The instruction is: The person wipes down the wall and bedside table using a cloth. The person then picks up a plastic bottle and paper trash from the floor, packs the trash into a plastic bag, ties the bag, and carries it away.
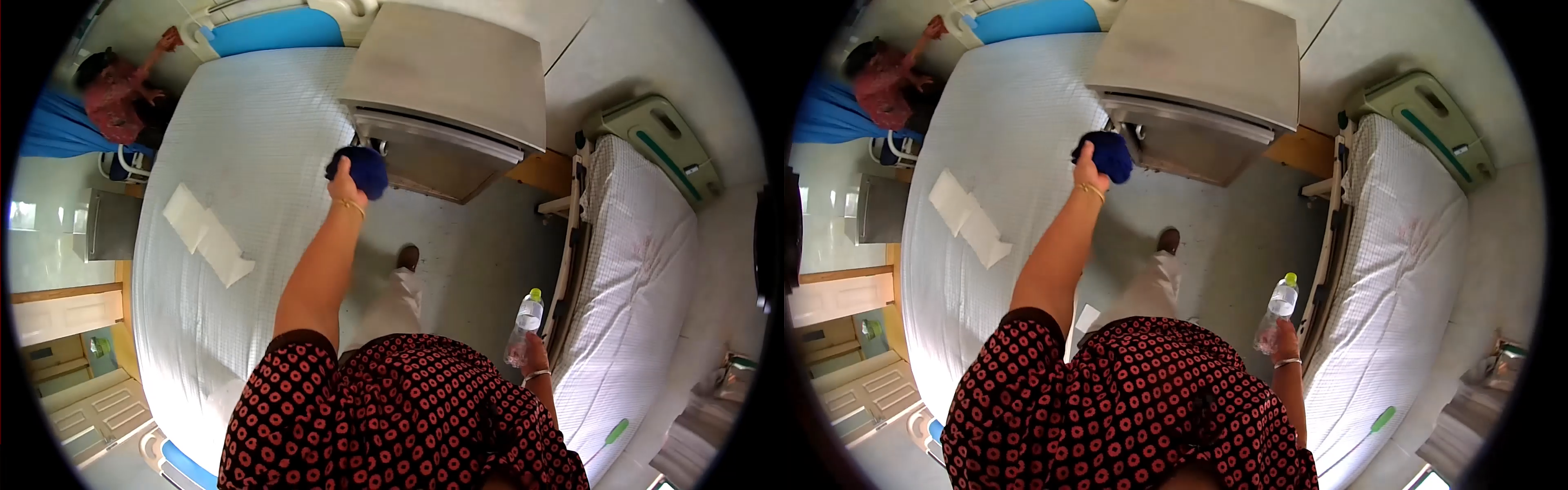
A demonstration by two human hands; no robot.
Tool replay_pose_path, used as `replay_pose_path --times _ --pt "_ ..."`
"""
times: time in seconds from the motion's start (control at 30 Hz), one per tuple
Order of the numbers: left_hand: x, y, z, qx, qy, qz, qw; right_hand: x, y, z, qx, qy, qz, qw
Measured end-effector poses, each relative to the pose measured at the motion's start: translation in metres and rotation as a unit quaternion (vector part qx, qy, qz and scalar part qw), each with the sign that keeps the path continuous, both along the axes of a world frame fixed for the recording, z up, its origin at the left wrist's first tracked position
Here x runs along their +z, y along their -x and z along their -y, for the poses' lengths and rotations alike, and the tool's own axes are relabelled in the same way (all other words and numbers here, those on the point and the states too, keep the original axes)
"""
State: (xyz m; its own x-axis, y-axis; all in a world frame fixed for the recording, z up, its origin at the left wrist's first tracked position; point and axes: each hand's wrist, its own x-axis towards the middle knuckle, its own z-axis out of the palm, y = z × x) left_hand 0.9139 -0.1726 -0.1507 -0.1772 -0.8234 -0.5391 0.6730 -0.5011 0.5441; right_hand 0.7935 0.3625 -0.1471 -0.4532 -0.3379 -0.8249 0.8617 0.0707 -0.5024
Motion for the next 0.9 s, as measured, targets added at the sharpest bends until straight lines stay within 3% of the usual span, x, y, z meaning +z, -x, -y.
replay_pose_path --times 0.03,0.1,0.2,0.33,0.5,0.63,0.8,0.9 --pt "-0.017 0.011 0.029 0.043 0.013 0.014 0.999 0.009 0.011 0.011 0.000 -0.009 0.001 1.000" --pt "-0.006 0.033 0.063 0.099 -0.019 0.111 0.989 0.030 0.029 0.040 -0.002 0.036 -0.053 0.998" --pt "0.019 0.058 0.078 0.108 -0.077 0.203 0.970 0.046 0.053 0.073 0.032 0.069 -0.070 0.995" --pt "0.022 0.088 0.078 0.112 -0.104 0.224 0.963 0.051 0.069 0.096 0.003 0.099 -0.007 0.995" --pt "0.038 0.122 0.052 0.116 -0.054 0.216 0.968 0.031 0.096 0.095 0.022 0.098 0.003 0.995" --pt "0.014 0.159 0.011 0.116 -0.032 0.235 0.964 0.013 0.149 0.075 0.062 0.097 0.055 0.992" --pt "0.018 0.208 -0.033 0.176 -0.078 0.209 0.959 0.034 0.221 0.063 0.118 0.102 -0.002 0.988" --pt "0.025 0.198 -0.045 0.129 -0.052 0.230 0.963 0.034 0.253 0.048 0.164 0.016 -0.035 0.986"
